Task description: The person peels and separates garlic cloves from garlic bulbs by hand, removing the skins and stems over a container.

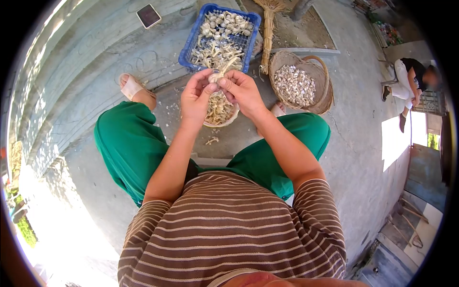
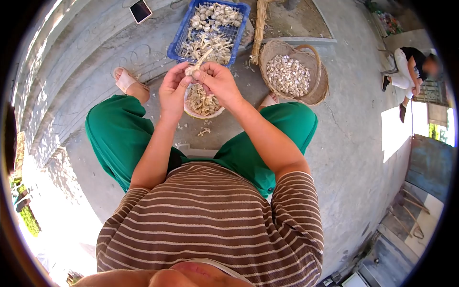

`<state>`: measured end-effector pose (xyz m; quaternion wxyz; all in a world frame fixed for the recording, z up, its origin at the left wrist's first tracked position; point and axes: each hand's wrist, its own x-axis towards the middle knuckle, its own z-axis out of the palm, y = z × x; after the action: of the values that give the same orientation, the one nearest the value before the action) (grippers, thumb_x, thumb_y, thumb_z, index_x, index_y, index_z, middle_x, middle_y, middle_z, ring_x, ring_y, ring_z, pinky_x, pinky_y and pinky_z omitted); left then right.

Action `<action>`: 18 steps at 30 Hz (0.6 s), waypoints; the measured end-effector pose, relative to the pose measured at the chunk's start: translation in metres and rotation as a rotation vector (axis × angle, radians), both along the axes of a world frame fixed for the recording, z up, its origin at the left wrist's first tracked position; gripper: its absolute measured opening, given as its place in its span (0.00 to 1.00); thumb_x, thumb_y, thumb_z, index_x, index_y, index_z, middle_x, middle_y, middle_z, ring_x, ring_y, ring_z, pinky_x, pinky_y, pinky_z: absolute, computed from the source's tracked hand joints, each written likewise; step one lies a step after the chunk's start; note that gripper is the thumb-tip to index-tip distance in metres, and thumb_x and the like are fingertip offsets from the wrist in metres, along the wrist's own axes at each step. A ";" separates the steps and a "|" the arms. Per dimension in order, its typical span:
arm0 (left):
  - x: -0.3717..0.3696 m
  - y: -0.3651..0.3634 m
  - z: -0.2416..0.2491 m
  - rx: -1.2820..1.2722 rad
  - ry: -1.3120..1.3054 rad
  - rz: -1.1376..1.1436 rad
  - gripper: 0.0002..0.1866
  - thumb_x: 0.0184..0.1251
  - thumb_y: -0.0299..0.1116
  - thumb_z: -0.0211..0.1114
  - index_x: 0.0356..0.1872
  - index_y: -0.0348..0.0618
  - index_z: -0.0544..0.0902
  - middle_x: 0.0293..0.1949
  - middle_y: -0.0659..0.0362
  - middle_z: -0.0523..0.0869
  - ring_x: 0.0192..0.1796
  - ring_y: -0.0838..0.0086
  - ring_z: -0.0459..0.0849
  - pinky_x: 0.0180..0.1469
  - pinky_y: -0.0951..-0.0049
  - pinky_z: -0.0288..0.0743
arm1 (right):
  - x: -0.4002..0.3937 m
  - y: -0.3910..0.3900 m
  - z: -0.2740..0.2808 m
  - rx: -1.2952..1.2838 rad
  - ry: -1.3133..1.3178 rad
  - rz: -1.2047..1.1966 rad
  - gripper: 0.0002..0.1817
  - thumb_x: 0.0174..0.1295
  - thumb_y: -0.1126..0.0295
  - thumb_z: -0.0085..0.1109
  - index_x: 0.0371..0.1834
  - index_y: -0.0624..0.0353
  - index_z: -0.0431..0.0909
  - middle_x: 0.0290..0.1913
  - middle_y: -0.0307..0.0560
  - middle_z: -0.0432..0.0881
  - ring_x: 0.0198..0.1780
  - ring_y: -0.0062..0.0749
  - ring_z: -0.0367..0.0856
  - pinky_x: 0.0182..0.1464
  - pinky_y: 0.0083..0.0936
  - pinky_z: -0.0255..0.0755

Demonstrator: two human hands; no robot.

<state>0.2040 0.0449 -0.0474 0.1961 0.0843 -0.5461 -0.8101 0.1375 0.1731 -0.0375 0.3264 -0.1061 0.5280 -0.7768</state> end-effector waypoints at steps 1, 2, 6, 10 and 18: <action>0.001 -0.001 -0.005 -0.152 0.009 0.001 0.13 0.63 0.22 0.62 0.50 0.38 0.78 0.44 0.59 0.81 0.43 0.79 0.79 0.46 0.78 0.75 | 0.000 -0.001 -0.001 0.048 0.030 -0.005 0.07 0.65 0.67 0.57 0.35 0.59 0.75 0.24 0.33 0.73 0.21 0.12 0.62 0.20 0.11 0.54; 0.002 -0.002 -0.011 -0.151 0.007 0.001 0.13 0.63 0.22 0.62 0.50 0.38 0.78 0.44 0.59 0.81 0.43 0.79 0.79 0.46 0.78 0.75 | 0.002 -0.001 -0.002 0.049 0.027 -0.005 0.07 0.65 0.67 0.57 0.35 0.59 0.75 0.24 0.33 0.73 0.21 0.12 0.62 0.20 0.11 0.54; 0.005 -0.001 -0.008 -0.172 -0.056 0.015 0.12 0.64 0.22 0.61 0.48 0.38 0.79 0.42 0.61 0.82 0.42 0.81 0.78 0.44 0.80 0.74 | 0.003 -0.001 -0.004 0.011 -0.034 0.012 0.07 0.65 0.67 0.57 0.33 0.58 0.74 0.24 0.33 0.73 0.20 0.12 0.62 0.20 0.11 0.55; 0.006 0.001 -0.001 -0.063 -0.103 0.006 0.11 0.64 0.22 0.61 0.48 0.38 0.79 0.40 0.62 0.82 0.42 0.81 0.78 0.45 0.81 0.73 | 0.004 0.001 -0.005 -0.014 -0.050 0.018 0.07 0.65 0.67 0.57 0.33 0.58 0.74 0.24 0.33 0.73 0.20 0.12 0.62 0.21 0.11 0.54; 0.004 0.004 -0.005 -0.062 -0.012 0.024 0.12 0.63 0.20 0.60 0.48 0.37 0.78 0.41 0.61 0.82 0.41 0.80 0.78 0.46 0.79 0.72 | 0.005 0.000 -0.001 -0.039 -0.097 0.026 0.08 0.64 0.66 0.59 0.32 0.58 0.74 0.23 0.32 0.73 0.20 0.12 0.62 0.20 0.11 0.54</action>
<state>0.2079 0.0486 -0.0522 0.2050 0.0896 -0.5709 -0.7899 0.1424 0.1731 -0.0381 0.3595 -0.0816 0.4948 -0.7869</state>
